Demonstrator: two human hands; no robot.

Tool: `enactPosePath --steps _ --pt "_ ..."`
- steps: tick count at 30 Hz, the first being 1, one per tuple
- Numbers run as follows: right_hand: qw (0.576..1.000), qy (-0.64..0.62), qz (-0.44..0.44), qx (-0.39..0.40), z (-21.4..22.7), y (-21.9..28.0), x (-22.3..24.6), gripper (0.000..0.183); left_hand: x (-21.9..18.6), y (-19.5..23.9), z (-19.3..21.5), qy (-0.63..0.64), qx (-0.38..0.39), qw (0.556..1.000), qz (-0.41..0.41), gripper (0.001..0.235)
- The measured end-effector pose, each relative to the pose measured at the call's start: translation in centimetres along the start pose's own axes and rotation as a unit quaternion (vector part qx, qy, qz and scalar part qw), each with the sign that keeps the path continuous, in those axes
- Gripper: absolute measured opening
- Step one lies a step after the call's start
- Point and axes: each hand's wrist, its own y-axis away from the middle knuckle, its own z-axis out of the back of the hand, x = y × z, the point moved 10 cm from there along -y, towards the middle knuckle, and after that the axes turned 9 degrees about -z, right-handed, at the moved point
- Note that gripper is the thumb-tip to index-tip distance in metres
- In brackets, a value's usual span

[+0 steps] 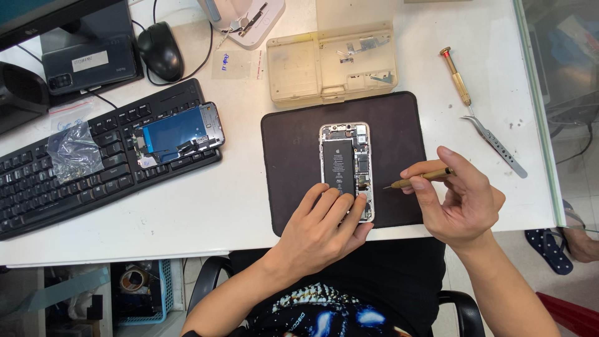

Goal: The person disassembles a smartphone, removes the screen, and uses a screwdriver to remove screws from the internal frame. They place removed screws into a plastic parts box and continue working on the phone's internal components.

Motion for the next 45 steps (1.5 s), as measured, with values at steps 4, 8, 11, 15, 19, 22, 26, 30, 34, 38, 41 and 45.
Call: enactPosePath --steps 4,8,11,15,19,22,26,30,34,38,41,45 --pt "1.000 0.004 0.006 0.005 -0.1 0.2 -0.1 0.047 0.1 0.2 -0.2 0.011 0.001 1.000 0.002 0.041" --pt "1.000 0.002 0.005 0.006 -0.1 -0.2 0.3 0.048 0.1 0.2 -0.1 0.014 0.000 1.000 0.003 0.040" --pt "1.000 -0.022 -0.018 -0.004 0.5 -1.5 1.0 0.049 0.1 -0.2 0.4 0.016 -0.007 1.000 -0.001 0.042" --pt "0.994 -0.050 -0.089 -0.026 2.5 -5.1 1.1 0.037 0.2 -0.8 1.7 0.062 -0.014 0.998 -0.009 0.044" --pt "0.966 -0.187 -0.180 -0.009 1.2 -10.4 -2.1 0.048 2.1 -1.0 3.8 0.033 0.008 0.998 -0.044 0.048" --pt "0.960 -0.225 -0.164 0.012 -1.7 -14.1 -3.9 0.053 6.0 -2.6 5.2 -0.047 0.025 0.997 -0.059 0.043" --pt "0.984 -0.161 -0.077 0.025 -5.2 -15.6 -4.7 0.046 11.8 -4.5 6.0 -0.053 -0.007 0.998 -0.029 0.030" --pt "0.993 -0.100 -0.062 0.015 -6.5 -15.7 -5.0 0.044 12.4 -3.6 6.7 -0.022 -0.061 0.998 -0.018 0.021" --pt "0.996 -0.064 -0.062 0.018 -6.6 -15.4 -4.5 0.040 11.3 -2.2 6.3 0.016 -0.058 0.998 -0.032 0.025" --pt "1.000 -0.011 0.002 0.020 -6.8 -15.6 -2.5 0.040 10.5 -2.3 5.9 0.013 -0.039 0.998 -0.056 0.027" --pt "1.000 -0.010 0.000 0.029 -7.0 -15.8 -2.2 0.037 9.9 -2.6 5.7 0.023 -0.036 0.997 -0.064 0.028" --pt "0.999 0.002 -0.006 0.033 -7.3 -15.8 -2.5 0.036 9.4 -2.5 5.4 0.029 -0.034 0.996 -0.073 0.029"
